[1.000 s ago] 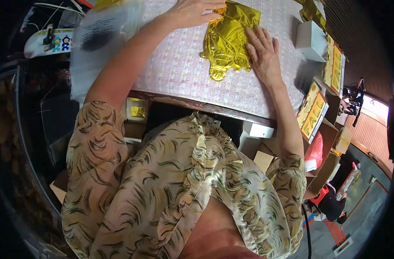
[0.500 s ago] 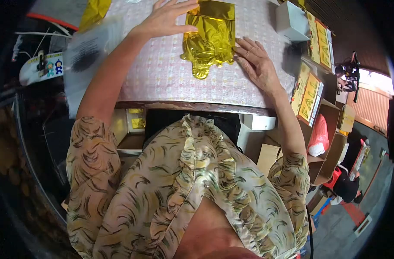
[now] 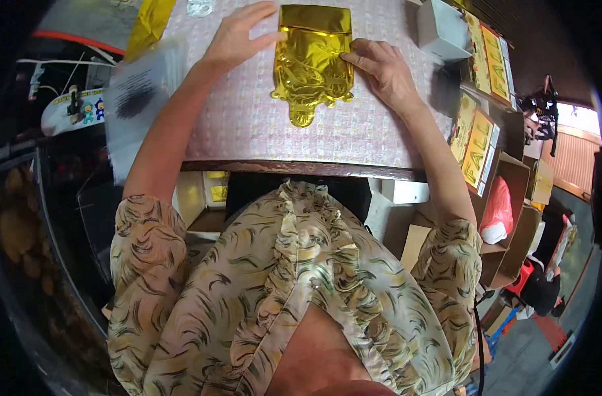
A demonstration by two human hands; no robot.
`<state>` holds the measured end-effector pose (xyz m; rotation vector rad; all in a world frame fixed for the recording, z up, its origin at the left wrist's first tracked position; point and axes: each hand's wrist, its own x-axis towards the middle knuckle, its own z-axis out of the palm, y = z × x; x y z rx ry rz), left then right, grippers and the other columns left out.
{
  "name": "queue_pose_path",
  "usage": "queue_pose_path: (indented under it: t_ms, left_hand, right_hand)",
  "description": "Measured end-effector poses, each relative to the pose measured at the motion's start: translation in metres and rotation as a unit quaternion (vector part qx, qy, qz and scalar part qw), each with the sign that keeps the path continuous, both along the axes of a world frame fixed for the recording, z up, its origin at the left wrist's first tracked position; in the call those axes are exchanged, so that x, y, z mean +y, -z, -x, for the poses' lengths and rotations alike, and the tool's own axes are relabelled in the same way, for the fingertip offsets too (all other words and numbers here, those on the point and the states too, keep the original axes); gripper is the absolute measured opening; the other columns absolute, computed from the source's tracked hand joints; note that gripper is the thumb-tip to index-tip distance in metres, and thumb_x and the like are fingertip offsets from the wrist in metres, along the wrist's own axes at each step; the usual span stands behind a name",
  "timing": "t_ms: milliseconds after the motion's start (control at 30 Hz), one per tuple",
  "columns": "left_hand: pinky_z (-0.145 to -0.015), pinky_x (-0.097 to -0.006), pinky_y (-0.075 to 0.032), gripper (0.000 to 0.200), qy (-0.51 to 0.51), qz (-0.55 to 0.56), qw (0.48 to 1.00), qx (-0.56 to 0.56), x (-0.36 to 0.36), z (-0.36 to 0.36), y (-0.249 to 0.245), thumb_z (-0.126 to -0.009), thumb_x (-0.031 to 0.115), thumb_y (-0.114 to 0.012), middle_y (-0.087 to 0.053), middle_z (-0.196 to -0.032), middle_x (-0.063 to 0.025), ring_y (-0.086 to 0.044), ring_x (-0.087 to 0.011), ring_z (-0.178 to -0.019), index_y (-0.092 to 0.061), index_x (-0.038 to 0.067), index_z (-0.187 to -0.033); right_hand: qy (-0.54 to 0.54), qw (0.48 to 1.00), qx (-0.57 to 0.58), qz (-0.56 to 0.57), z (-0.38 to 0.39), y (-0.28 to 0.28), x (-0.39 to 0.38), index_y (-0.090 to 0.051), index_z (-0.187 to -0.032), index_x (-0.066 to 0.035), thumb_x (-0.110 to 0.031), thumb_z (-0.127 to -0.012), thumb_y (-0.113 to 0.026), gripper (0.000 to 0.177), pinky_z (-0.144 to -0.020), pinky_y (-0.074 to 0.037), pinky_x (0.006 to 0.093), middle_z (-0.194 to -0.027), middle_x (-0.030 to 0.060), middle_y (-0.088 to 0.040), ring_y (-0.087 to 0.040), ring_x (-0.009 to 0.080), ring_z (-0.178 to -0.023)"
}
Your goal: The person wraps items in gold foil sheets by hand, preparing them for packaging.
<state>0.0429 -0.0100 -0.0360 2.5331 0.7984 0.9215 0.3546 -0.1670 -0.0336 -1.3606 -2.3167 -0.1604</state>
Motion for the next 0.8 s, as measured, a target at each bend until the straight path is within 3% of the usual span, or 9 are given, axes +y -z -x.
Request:
queue_pose_path:
  t_ms: [33, 100, 133, 200, 233, 467, 567, 733, 800]
  left_hand:
    - [-0.110, -0.0395, -0.045, 0.049, -0.006, 0.002, 1.000, 0.003, -0.004, 0.006, 0.002, -0.086, 0.032, -0.082, -0.062, -0.142, -0.0118, -0.056, -0.0289, -0.135, -0.070, 0.013, -0.129]
    - [-0.094, -0.0343, -0.053, 0.023, -0.123, 0.059, 0.990, 0.045, -0.016, 0.020, 0.004, -0.084, 0.025, -0.084, -0.071, -0.120, -0.0135, -0.066, -0.0284, -0.113, -0.078, 0.006, -0.095]
    - [-0.094, -0.0343, -0.053, 0.023, -0.129, 0.059, 0.989, 0.048, -0.027, 0.025, 0.009, -0.084, 0.025, -0.084, -0.071, -0.120, -0.0135, -0.066, -0.0284, -0.113, -0.078, 0.006, -0.095]
    - [-0.092, -0.0403, -0.052, 0.024, -0.108, 0.029, 0.994, 0.008, -0.055, 0.023, 0.020, -0.083, 0.025, -0.084, -0.071, -0.112, -0.0114, -0.066, -0.0292, -0.105, -0.076, 0.004, -0.077]
    - [-0.092, -0.0423, -0.052, 0.021, -0.165, 0.066, 0.984, 0.023, -0.077, 0.016, 0.008, -0.081, 0.026, -0.085, -0.071, -0.114, -0.0105, -0.065, -0.0319, -0.105, -0.078, 0.007, -0.079]
    - [-0.093, -0.0426, -0.051, 0.021, -0.192, 0.020, 0.981, 0.031, -0.104, 0.003, 0.008, -0.080, 0.030, -0.085, -0.071, -0.119, -0.0074, -0.064, -0.0313, -0.107, -0.081, 0.010, -0.076]
    - [-0.091, -0.0406, -0.052, 0.021, -0.156, 0.113, 0.981, -0.008, -0.094, 0.012, 0.009, -0.080, 0.028, -0.085, -0.071, -0.121, -0.0083, -0.066, -0.0295, -0.108, -0.080, 0.008, -0.076]
    - [-0.087, -0.0371, -0.054, 0.019, -0.094, 0.124, 0.988, 0.004, -0.081, 0.025, -0.004, -0.080, 0.021, -0.086, -0.071, -0.120, -0.0113, -0.069, -0.0275, -0.102, -0.078, 0.004, -0.077]
    - [-0.089, -0.0371, -0.055, 0.016, -0.015, 0.186, 0.982, 0.018, -0.075, 0.029, -0.015, -0.082, 0.015, -0.082, -0.070, -0.121, -0.0117, -0.069, -0.0283, -0.105, -0.077, 0.004, -0.093]
  right_hand:
    - [0.005, 1.000, 0.008, 0.003, 0.001, 0.002, -0.001, -0.074, -0.125, -0.021, -0.007, -0.090, -0.069, 0.038, -0.094, -0.049, 0.0410, -0.127, 0.0048, -0.066, -0.063, 0.0283, -0.110]
    - [0.009, 1.000, 0.019, 0.008, 0.003, 0.000, -0.003, -0.074, -0.125, -0.021, -0.006, -0.090, -0.069, 0.039, -0.095, -0.049, 0.0413, -0.127, 0.0051, -0.067, -0.063, 0.0285, -0.111]
    - [0.019, 0.999, 0.024, 0.014, 0.005, -0.001, -0.005, -0.074, -0.125, -0.021, -0.005, -0.089, -0.069, 0.039, -0.095, -0.049, 0.0415, -0.127, 0.0053, -0.067, -0.063, 0.0288, -0.111]
    - [0.013, 0.999, 0.031, 0.006, 0.007, 0.000, -0.005, -0.075, -0.123, -0.020, -0.004, -0.088, -0.069, 0.039, -0.094, -0.050, 0.0415, -0.125, 0.0059, -0.068, -0.064, 0.0291, -0.109]
    - [0.024, 0.999, 0.036, 0.009, 0.009, 0.000, -0.005, -0.076, -0.121, -0.020, -0.004, -0.088, -0.070, 0.038, -0.093, -0.051, 0.0412, -0.124, 0.0059, -0.069, -0.064, 0.0291, -0.107]
    - [0.047, 0.998, 0.041, -0.004, 0.015, -0.001, -0.010, -0.078, -0.117, -0.018, -0.003, -0.087, -0.071, 0.034, -0.092, -0.051, 0.0404, -0.123, 0.0054, -0.069, -0.064, 0.0291, -0.105]
    - [0.036, 0.999, 0.034, 0.003, 0.016, 0.000, -0.012, -0.077, -0.120, -0.017, -0.006, -0.087, -0.070, 0.035, -0.096, -0.049, 0.0413, -0.124, 0.0053, -0.069, -0.063, 0.0293, -0.110]
    - [0.028, 1.000, -0.010, 0.004, 0.020, 0.002, -0.014, -0.073, -0.127, -0.016, -0.012, -0.090, -0.069, 0.037, -0.103, -0.044, 0.0419, -0.131, 0.0024, -0.068, -0.059, 0.0274, -0.121]
    - [0.015, 1.000, -0.006, 0.009, 0.020, 0.002, -0.014, -0.074, -0.126, -0.016, -0.013, -0.090, -0.070, 0.036, -0.103, -0.044, 0.0411, -0.131, 0.0014, -0.068, -0.059, 0.0267, -0.121]
